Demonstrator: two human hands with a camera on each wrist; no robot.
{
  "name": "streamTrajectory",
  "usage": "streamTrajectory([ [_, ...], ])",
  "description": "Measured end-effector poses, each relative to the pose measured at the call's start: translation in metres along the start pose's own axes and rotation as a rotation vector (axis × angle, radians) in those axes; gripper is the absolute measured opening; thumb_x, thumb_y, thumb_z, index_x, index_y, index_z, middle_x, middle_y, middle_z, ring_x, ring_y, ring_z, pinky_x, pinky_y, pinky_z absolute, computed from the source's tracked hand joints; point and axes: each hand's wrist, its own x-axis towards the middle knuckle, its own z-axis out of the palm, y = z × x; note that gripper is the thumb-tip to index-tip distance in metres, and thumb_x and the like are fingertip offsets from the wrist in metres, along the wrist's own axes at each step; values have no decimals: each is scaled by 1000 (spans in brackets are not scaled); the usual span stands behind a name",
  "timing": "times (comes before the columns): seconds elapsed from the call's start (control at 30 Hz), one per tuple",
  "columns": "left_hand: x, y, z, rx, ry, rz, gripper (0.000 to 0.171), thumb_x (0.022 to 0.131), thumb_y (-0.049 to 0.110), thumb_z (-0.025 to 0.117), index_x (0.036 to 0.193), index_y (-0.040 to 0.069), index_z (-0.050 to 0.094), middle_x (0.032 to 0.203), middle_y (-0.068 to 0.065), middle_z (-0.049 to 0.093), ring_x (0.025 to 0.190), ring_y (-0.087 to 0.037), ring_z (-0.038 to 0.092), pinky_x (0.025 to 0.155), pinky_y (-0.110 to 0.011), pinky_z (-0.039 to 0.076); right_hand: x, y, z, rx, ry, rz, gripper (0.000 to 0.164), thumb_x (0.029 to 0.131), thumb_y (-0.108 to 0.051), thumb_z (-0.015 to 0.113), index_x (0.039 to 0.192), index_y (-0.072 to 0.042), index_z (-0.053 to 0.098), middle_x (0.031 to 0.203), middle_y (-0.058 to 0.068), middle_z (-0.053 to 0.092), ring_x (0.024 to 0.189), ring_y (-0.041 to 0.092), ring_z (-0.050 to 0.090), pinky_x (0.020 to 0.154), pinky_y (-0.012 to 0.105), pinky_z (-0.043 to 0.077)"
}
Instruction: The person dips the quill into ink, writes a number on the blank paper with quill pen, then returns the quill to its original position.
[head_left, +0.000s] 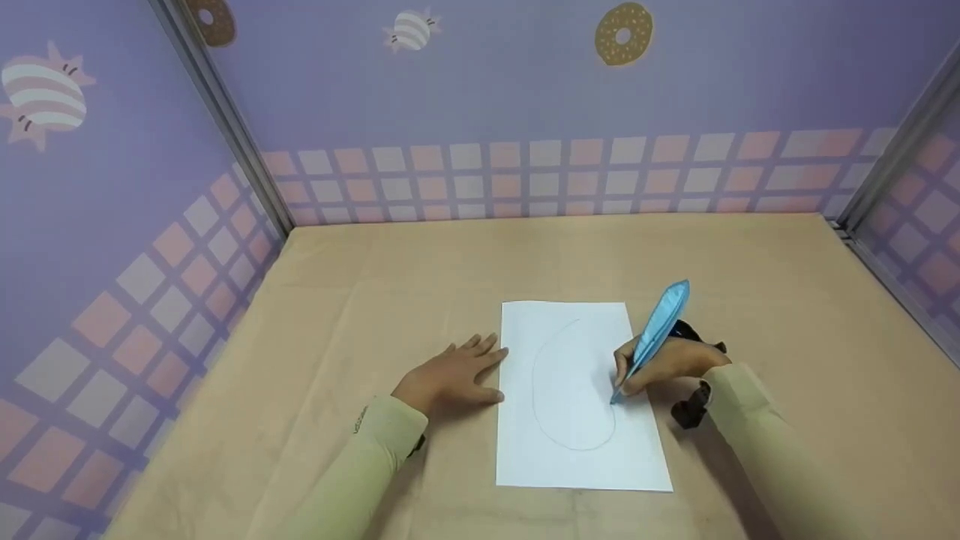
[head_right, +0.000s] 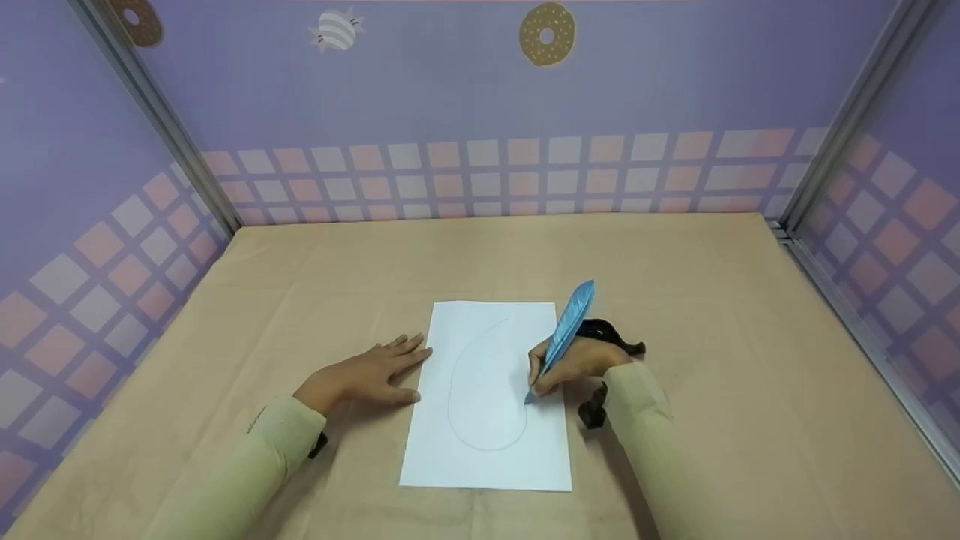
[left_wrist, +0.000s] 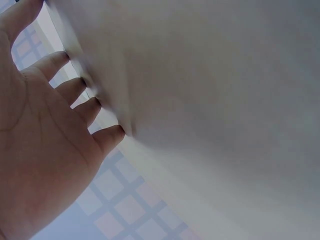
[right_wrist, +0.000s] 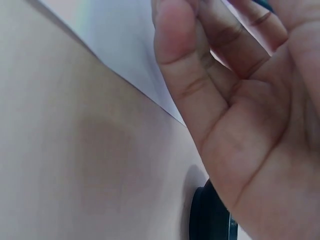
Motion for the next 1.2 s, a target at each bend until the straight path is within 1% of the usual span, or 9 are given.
streamTrajectory([
  [0.17,0,1,-1,-3,-10,3,76,91,54,54,155,25,22,163,0,7,151,-25,4,122,-50,7,2,0,0,-23,28,14,8,77,-6,77,80,-9,70,72,-1,64,64,5,49,58,18,42],
  [0.33,0,2,-2,-6,-9,3,76,91,53,55,154,25,22,163,0,7,151,-25,4,122,-49,7,3,1,-2,-27,35,7,9,78,-6,76,80,-11,69,76,6,67,65,5,49,59,19,42],
  [0.43,0,1,-1,0,-5,6,76,91,54,54,154,25,22,163,0,7,151,-25,4,122,-49,8,4,1,-2,-23,39,18,9,78,-6,76,80,-10,69,80,9,69,66,5,50,60,19,44],
  [0.6,1,0,0,14,-7,2,77,91,56,53,155,26,22,163,0,7,151,-25,4,122,-50,8,7,-1,-3,-38,48,53,9,78,-9,77,80,-6,68,82,6,71,68,5,54,63,20,46],
  [0.73,1,1,-1,15,-6,2,77,92,55,53,155,25,22,163,0,8,151,-26,4,122,-50,8,9,-2,-3,-37,53,72,10,77,-9,77,80,-7,68,83,4,71,69,6,55,65,21,47],
  [0.93,1,1,-2,20,-6,10,76,92,55,53,155,24,22,163,-1,8,151,-27,5,121,-51,9,12,0,-3,-48,74,47,8,78,-8,76,80,-7,68,83,5,71,68,6,54,64,21,46],
  [1.1,1,1,-1,-2,-25,-9,77,91,55,53,155,27,21,163,1,6,151,-25,3,122,-50,6,13,1,-3,-66,95,18,7,79,-9,76,81,-10,69,84,7,71,69,7,54,65,21,45],
  [1.2,1,0,-1,-8,-28,-16,77,91,55,53,155,27,20,163,1,6,151,-25,2,122,-49,5,14,1,-3,-53,96,-4,7,79,-7,75,82,-10,69,85,10,71,70,8,56,66,22,46],
])
